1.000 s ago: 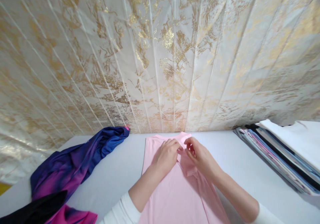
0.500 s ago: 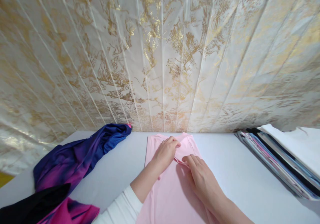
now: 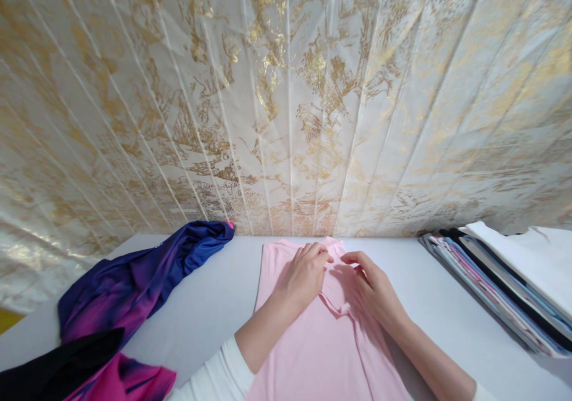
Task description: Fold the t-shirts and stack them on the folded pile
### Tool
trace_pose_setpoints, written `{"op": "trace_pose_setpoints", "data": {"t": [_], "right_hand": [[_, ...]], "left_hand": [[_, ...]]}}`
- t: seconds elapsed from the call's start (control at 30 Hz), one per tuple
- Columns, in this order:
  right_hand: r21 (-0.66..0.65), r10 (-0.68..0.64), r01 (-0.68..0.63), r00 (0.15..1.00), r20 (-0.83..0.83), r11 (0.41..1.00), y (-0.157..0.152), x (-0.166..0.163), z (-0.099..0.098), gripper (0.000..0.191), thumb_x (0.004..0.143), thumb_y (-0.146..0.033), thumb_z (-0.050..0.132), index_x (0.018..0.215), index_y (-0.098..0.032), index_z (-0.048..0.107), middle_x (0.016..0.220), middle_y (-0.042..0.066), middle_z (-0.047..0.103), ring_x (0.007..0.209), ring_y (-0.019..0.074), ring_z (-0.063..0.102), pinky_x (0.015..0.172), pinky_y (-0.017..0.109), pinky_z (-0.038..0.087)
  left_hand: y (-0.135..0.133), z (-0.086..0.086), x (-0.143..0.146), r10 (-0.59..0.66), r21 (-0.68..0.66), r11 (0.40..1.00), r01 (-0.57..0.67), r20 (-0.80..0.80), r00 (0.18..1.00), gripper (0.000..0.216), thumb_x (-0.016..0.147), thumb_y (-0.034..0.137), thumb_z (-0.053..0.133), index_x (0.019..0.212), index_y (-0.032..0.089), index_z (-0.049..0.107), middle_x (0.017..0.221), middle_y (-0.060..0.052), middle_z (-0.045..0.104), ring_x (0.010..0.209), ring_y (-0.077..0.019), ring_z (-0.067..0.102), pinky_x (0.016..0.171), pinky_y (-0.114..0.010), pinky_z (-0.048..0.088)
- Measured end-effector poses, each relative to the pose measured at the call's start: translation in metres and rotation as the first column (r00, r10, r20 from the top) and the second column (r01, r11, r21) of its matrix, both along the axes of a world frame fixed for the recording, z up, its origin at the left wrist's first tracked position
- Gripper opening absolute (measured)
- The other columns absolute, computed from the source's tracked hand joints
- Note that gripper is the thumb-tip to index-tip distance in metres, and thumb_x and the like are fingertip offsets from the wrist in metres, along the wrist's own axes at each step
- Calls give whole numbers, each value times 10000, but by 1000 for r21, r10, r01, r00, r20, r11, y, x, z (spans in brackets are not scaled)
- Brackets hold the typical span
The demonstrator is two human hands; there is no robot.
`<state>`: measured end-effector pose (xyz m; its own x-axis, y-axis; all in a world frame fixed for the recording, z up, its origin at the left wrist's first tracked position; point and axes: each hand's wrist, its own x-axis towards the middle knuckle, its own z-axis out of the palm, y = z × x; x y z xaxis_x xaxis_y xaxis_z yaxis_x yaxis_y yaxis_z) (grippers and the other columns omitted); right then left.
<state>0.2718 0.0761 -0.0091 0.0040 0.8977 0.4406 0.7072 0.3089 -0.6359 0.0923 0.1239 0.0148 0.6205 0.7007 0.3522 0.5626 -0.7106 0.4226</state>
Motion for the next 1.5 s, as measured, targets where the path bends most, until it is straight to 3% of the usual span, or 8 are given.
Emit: {"op": "trace_pose_setpoints", "data": {"t": [0.2, 0.5, 0.77, 0.93, 1.03, 1.17, 1.33, 1.5], "right_hand": [[-12, 88, -88, 960, 265, 996, 31, 16, -21, 364, 903, -188, 366, 1205, -197, 569, 1268, 117, 636, 1135, 206, 610, 924, 366, 483], [-40, 103, -96, 872, 478, 995, 32, 15, -28, 431, 962, -269, 374, 1361, -179, 512, 1473, 135, 437, 1359, 227, 408, 1064, 443, 368], [-101, 78, -19, 777, 625, 995, 33, 11, -33, 555, 965, -430, 393, 1466, -192, 371, 1534, 129, 313, 1423, 248, 281, 1099, 481, 313], [-68, 57, -20, 794, 605, 997, 34, 12, -31, 560, 965, -462, 389, 1457, -195, 389, 1523, 125, 340, 1415, 256, 300, 1102, 491, 310], [-24, 59, -56, 822, 567, 998, 32, 2, -21, 542, 987, -428, 340, 1458, -165, 385, 1530, 127, 323, 1418, 245, 296, 1113, 476, 302], [-39, 129, -128, 828, 545, 991, 25, -18, -16, 517, 991, -400, 345, 1444, -161, 410, 1526, 124, 338, 1412, 231, 311, 1115, 439, 309], [-100, 168, -135, 800, 576, 986, 17, -31, -26, 585, 975, -507, 354, 1454, -175, 400, 1526, 123, 331, 1425, 260, 276, 1122, 462, 290], [-129, 169, -113, 777, 606, 985, 17, -31, -25, 631, 956, -566, 352, 1469, -199, 374, 1544, 114, 281, 1437, 294, 230, 1115, 484, 273]], "left_hand": [[-30, 3, 16, -118, -76, 991, 107, -155, 981, 263, 869, 156, 571, 1128, 188, 596, 1198, -74, 586, 1143, -240, 522, 985, -378, 428], [-52, 19, 0, -172, -185, 977, 104, -400, 900, 542, 824, 62, 490, 1348, 198, 478, 1481, -125, 402, 1354, -306, 369, 1070, -510, 358], [-88, -10, 11, -83, -105, 994, 34, -502, 861, 641, 785, 134, 515, 1415, 62, 421, 1503, -248, 310, 1382, -429, 291, 1080, -606, 293], [-67, 12, -19, -157, -108, 987, 123, -419, 895, 616, 745, 101, 489, 1361, 118, 488, 1469, -165, 423, 1363, -280, 388, 1099, -438, 336], [-42, 22, -54, 47, -45, 996, -73, -422, 905, 666, 750, 7, 392, 1402, 135, 441, 1511, -113, 366, 1405, -206, 319, 1131, -394, 293], [-19, 8, -78, 224, 11, 971, -240, -403, 887, 587, 855, 51, 350, 1436, 131, 393, 1531, -114, 314, 1420, -194, 280, 1137, -394, 282], [-20, -16, -70, 174, -12, 981, -194, -392, 903, 508, 974, 286, 373, 1465, 161, 339, 1551, -110, 262, 1442, -205, 214, 1152, -423, 245], [-26, -16, -66, 228, 17, 970, -243, -415, 881, 524, 982, 358, 400, 1471, 179, 341, 1561, -135, 215, 1453, -261, 159, 1151, -467, 226]]}}
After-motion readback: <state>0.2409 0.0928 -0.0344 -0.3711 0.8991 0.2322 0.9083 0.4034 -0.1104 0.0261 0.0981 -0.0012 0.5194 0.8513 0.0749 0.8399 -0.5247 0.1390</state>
